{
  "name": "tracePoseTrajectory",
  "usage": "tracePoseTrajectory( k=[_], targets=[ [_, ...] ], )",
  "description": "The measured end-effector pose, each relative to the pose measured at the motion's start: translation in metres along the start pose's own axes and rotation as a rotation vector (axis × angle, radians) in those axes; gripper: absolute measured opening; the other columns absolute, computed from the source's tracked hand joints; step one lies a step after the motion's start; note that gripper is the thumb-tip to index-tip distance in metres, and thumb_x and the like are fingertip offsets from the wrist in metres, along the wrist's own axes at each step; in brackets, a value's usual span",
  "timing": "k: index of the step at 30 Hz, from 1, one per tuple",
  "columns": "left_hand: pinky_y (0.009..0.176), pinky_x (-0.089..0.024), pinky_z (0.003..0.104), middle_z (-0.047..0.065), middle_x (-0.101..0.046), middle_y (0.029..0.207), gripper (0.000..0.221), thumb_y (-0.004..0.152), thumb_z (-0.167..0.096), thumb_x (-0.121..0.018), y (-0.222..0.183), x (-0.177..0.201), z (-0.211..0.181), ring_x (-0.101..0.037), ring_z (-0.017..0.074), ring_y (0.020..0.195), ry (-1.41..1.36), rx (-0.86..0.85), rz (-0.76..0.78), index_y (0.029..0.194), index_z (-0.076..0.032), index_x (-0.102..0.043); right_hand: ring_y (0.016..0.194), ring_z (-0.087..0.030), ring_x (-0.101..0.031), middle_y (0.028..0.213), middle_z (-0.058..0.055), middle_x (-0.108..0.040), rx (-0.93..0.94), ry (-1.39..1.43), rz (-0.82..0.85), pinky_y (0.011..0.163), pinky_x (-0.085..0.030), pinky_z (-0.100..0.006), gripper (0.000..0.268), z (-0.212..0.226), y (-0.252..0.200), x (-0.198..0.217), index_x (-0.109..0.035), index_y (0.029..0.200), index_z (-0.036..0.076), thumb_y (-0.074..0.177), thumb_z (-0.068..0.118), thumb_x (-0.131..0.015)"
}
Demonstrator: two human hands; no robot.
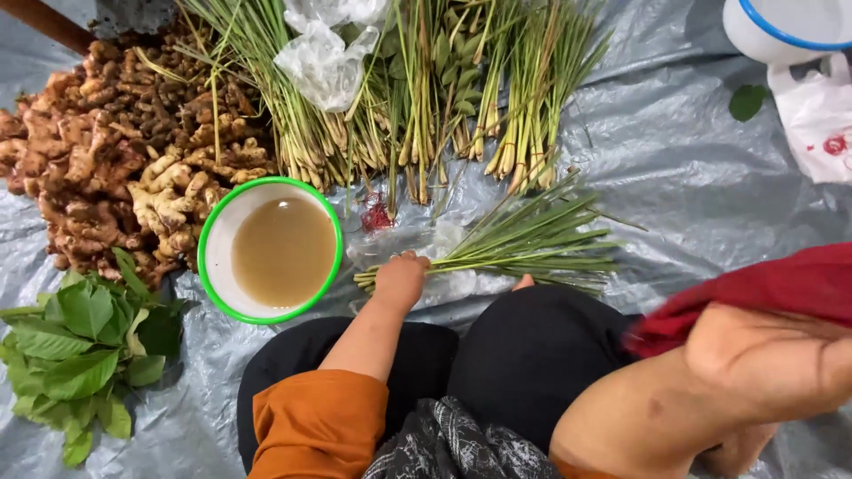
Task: Cleaning and trimming lemongrass stalks using a cloth and a small knife on a processing floor.
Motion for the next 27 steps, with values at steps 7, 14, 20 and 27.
tracePoseTrajectory(
  k=[7,14,20,27],
  targets=[
    [0.08,-0.055,0.049,0.012,-0.067,0.109,0.021,0.087,-0.018,-0.064,-0.002,0.001,0.024,-0.066,0.0349,0.095,-0.028,0.195,0.095,0.106,-0.022,-0.073,0.111,-0.014,-0.06,0.137,-0.004,-0.065,-0.276,0.26,-0.087,0.107,-0.05,-0.031,0.053,-0.036,-0.037,-0.049,-0.053,0.146,0.01,0.103,0.038,-0.065],
    [0.074,-0.057,0.054,0.017,-0.068,0.099,0.022,0.095,-0.017,-0.058,0.012,-0.017,0.03,-0.07,0.0387,0.091,-0.002,0.206,0.144,0.11,-0.013,-0.074,0.095,-0.023,-0.076,0.1,-0.01,-0.079,-1.183,0.437,-0.325,0.096,-0.061,-0.043,0.035,-0.209,-0.106,-0.109,-0.075,0.104,0.008,0.094,0.041,-0.066],
    [0.077,-0.061,0.051,0.022,-0.073,0.094,0.019,0.095,-0.01,-0.064,0.005,0.057,0.015,-0.074,0.0379,0.09,-0.194,0.25,0.033,0.107,-0.01,-0.079,0.108,-0.021,-0.074,0.108,0.002,-0.077,-1.236,0.497,-0.078,0.108,-0.055,-0.052,0.043,-0.261,-0.106,-0.117,-0.075,0.108,0.023,0.086,0.059,-0.071],
    [0.083,-0.06,0.052,0.021,-0.076,0.092,0.02,0.097,-0.017,-0.06,0.041,0.058,0.03,-0.074,0.0425,0.094,-0.505,0.395,-0.046,0.106,-0.01,-0.077,0.112,-0.019,-0.072,0.109,0.003,-0.076,-1.132,0.631,-0.026,0.113,-0.055,-0.045,0.04,-0.183,-0.074,-0.16,-0.072,0.103,0.021,0.088,0.058,-0.065]
  ],
)
Point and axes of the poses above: each hand's wrist, its own y-axis towards the middle knuckle, its own x-axis out of the back of the hand, z = x × y, the point moved 6 cm from there along y, towards the middle knuckle
